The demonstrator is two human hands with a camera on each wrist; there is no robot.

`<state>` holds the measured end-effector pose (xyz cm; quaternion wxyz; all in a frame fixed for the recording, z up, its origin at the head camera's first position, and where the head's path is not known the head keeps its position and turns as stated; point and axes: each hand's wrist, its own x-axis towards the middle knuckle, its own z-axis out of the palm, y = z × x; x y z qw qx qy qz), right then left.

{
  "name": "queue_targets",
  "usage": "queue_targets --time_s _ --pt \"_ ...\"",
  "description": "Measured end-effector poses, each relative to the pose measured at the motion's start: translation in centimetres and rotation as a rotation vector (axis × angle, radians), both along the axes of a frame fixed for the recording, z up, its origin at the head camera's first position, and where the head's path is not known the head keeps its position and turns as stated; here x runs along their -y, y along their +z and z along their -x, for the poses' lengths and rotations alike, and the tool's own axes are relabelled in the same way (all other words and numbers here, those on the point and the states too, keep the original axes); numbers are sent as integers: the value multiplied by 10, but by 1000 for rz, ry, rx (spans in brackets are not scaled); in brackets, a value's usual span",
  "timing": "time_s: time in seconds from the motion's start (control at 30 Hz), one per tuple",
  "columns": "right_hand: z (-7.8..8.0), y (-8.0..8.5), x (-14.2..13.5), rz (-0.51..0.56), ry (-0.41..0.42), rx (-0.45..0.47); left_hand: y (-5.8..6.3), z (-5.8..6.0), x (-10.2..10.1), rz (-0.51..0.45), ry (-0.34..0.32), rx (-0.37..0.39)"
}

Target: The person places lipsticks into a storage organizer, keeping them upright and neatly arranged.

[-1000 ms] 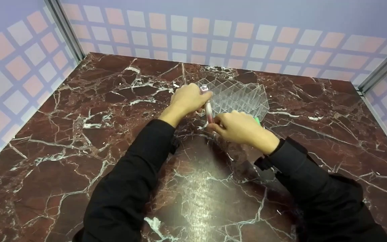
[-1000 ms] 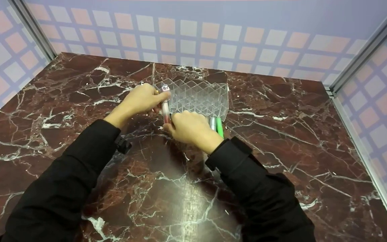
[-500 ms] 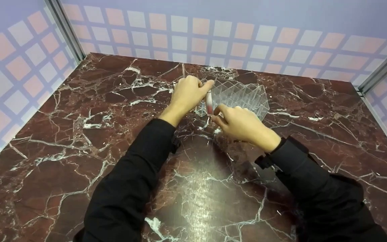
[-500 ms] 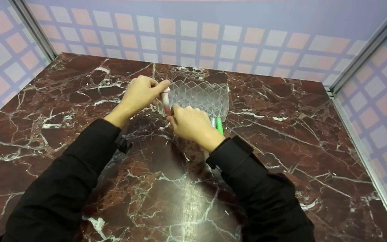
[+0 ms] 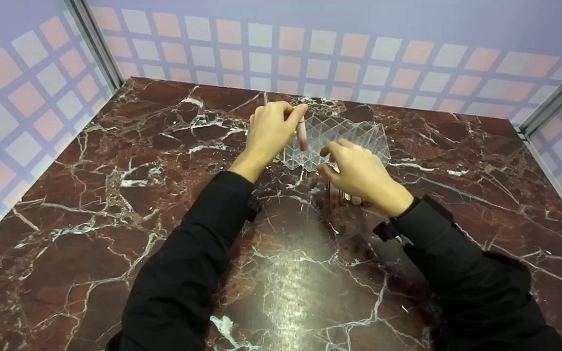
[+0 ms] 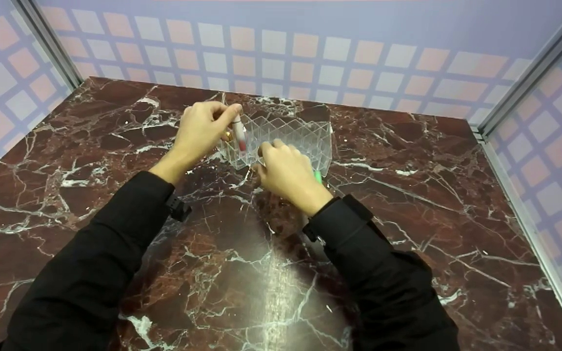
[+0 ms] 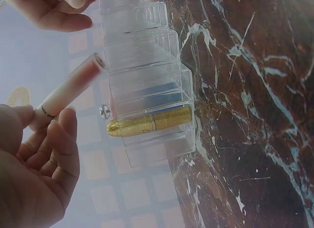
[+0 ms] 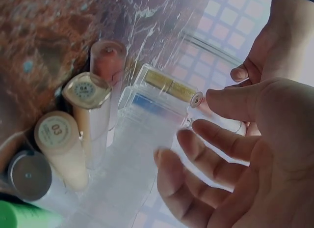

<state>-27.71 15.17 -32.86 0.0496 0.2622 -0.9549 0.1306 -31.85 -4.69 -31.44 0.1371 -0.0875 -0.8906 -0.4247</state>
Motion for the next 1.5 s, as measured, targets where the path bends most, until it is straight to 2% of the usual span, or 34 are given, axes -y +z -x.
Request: queue_targets --time_s 0.17,0.4,0.57,0.77,1.5 --pt "2 1 -6 7 -49 -33 0 0 -1 -23 -11 -49" --pt "9 0 -15 -31 -110 -43 0 1 -2 6 -36 -114" --pt "12 -1 -20 -42 -142 -19 0 2 -3 8 -57 -130" --pt "14 -3 -24 -51 -156 4 0 4 -4 72 -42 -178" --pt "14 -6 -28 -89 -117 -38 -11 5 -11 137 -72 -123"
